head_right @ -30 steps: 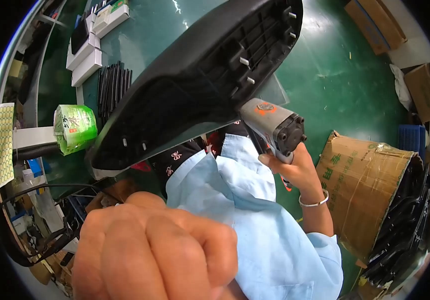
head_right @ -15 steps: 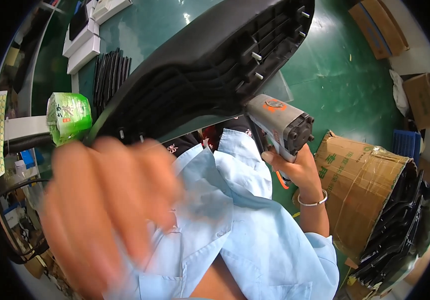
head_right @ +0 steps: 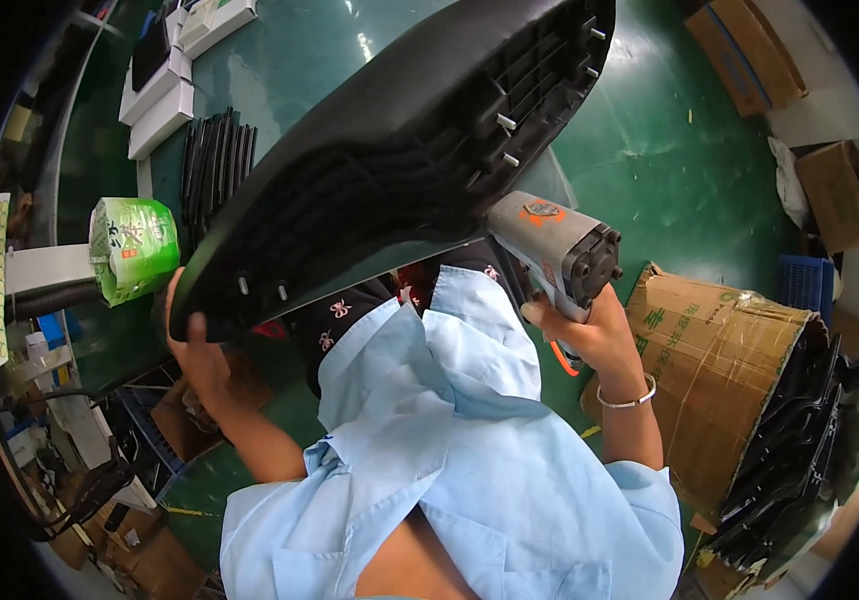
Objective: Secure a leather seat cover to a plastic base using a pneumatic staple gun.
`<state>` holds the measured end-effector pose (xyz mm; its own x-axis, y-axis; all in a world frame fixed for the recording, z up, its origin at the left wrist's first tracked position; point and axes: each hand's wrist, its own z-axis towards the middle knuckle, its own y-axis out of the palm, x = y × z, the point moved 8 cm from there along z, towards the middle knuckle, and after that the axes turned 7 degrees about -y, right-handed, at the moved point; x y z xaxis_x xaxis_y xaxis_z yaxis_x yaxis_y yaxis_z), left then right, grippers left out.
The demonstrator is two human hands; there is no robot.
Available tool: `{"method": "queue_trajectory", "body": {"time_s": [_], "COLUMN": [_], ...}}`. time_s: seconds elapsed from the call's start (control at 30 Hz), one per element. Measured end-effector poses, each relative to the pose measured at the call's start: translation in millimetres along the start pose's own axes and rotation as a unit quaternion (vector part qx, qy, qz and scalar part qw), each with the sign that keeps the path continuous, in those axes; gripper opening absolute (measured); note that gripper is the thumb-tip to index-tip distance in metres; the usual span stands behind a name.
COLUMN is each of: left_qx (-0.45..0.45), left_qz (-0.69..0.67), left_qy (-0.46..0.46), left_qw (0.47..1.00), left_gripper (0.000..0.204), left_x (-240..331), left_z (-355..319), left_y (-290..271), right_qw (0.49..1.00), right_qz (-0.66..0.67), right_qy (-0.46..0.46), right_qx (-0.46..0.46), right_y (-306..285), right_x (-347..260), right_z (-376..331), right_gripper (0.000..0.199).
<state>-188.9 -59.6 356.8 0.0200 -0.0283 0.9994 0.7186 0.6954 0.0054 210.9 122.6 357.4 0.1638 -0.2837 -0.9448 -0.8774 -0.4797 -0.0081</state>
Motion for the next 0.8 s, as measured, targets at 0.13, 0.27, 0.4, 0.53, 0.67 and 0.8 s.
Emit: {"method": "queue_trajectory", "body": {"time_s": [0.13,0.27,0.4,0.53,0.67,0.8], "left_qx": [0.009,-0.022,-0.031,-0.045,-0.064,-0.100], "left_qz": [0.000,0.009,0.005,0.018,0.050,0.083], "left_qy": [0.012,0.056,0.145,0.163,0.198,0.239], "left_qw": [1.000,0.998,0.989,0.985,0.977,0.962], "left_gripper": [0.052,0.048,0.039,0.037,0.035,0.035], "left_x": [-5,-6,5,11,17,32], "left_z": [-5,-24,-35,-38,-42,-48], "left_y": [18,47,54,60,63,69], "right_qw": [0.997,0.977,0.966,0.960,0.954,0.928], "right_qz": [-0.064,-0.184,-0.187,-0.242,-0.287,-0.336], "right_qy": [-0.037,-0.093,-0.165,-0.131,-0.075,-0.152], "right_qx": [0.018,0.046,0.064,0.045,0.049,0.064], "right_y": [1,-5,-4,7,11,21], "right_x": [-5,-14,-23,-18,-7,-29], "right_z": [7,2,-23,-27,-11,-10], "right_gripper": [0.032,0.029,0.030,0.027,0.024,0.023]}}
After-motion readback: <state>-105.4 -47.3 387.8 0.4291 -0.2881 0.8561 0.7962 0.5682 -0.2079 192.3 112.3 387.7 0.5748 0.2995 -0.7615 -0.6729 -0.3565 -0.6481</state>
